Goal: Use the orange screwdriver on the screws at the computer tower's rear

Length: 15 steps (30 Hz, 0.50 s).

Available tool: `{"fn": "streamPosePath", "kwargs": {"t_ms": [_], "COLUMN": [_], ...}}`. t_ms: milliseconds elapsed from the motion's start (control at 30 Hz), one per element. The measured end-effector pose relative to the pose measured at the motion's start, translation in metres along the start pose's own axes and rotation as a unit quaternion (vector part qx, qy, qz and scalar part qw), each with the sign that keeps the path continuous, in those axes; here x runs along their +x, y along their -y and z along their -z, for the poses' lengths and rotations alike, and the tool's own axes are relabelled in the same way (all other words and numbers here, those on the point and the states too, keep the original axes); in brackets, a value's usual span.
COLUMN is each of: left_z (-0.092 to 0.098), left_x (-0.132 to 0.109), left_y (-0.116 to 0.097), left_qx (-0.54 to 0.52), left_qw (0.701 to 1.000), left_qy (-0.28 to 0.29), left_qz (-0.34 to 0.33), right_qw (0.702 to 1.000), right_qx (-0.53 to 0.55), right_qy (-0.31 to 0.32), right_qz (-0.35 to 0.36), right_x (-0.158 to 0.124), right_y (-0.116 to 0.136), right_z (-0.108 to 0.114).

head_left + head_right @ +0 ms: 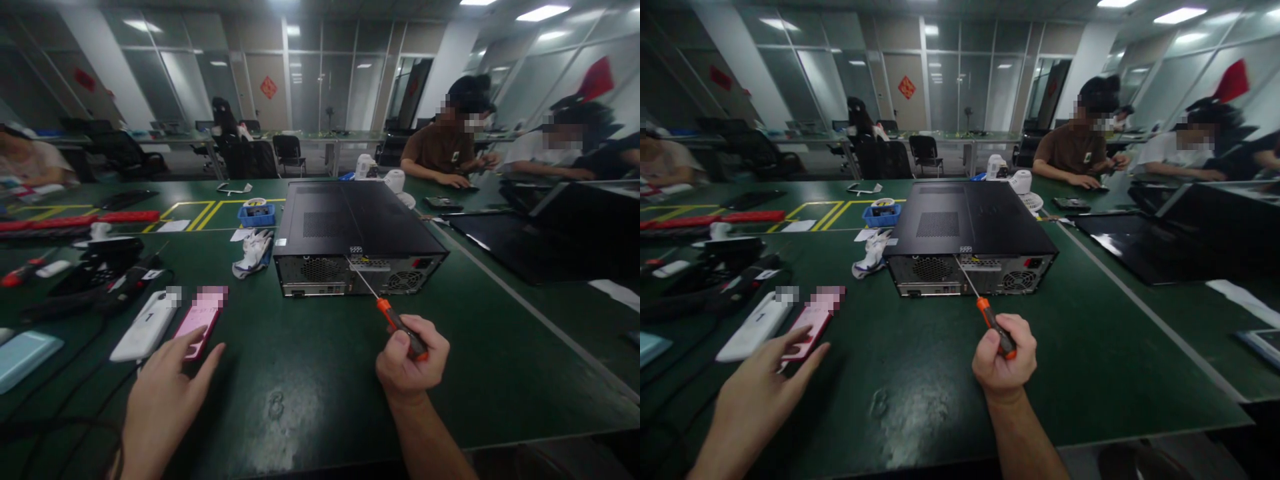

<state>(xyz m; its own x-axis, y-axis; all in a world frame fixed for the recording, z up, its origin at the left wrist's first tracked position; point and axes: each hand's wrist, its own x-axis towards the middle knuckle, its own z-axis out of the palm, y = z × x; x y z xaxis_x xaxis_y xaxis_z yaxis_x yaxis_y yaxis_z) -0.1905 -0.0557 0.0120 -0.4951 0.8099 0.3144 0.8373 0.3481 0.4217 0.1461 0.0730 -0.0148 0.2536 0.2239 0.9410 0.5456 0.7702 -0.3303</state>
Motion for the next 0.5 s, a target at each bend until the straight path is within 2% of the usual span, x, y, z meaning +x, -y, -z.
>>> {"fn": "streamPosePath", "kwargs": {"t_ms": [100, 133, 200, 333, 500], "left_z": [0.010, 0.011, 0.011, 0.002, -0.006], "left_x": [-0.004, -0.004, -0.003, 0.001, 0.004], "left_y": [0.031, 0.040, 0.054, 0.063, 0.073], "left_qx": [0.053, 0.060, 0.069, 0.062, 0.056], "left_qw": [0.994, 0.990, 0.983, 0.984, 0.983], "left_qy": [0.047, 0.075, 0.096, 0.091, 0.115], "left_qz": [0.089, 0.106, 0.137, 0.139, 0.133], "right_qw": [1.000, 1.000, 1.000, 1.000, 1.000], "right_qx": [-0.004, -0.004, -0.002, 0.000, -0.005], "right_qy": [-0.003, -0.005, -0.007, -0.009, -0.007], "right_qz": [-0.002, -0.002, 0.000, -0.003, -0.009], "right_x": [0.001, 0.002, 0.003, 0.003, 0.002], "right_y": [0.001, 0.001, 0.002, 0.002, 0.002], "right_z": [0.000, -0.001, -0.001, -0.001, -0.001]}}
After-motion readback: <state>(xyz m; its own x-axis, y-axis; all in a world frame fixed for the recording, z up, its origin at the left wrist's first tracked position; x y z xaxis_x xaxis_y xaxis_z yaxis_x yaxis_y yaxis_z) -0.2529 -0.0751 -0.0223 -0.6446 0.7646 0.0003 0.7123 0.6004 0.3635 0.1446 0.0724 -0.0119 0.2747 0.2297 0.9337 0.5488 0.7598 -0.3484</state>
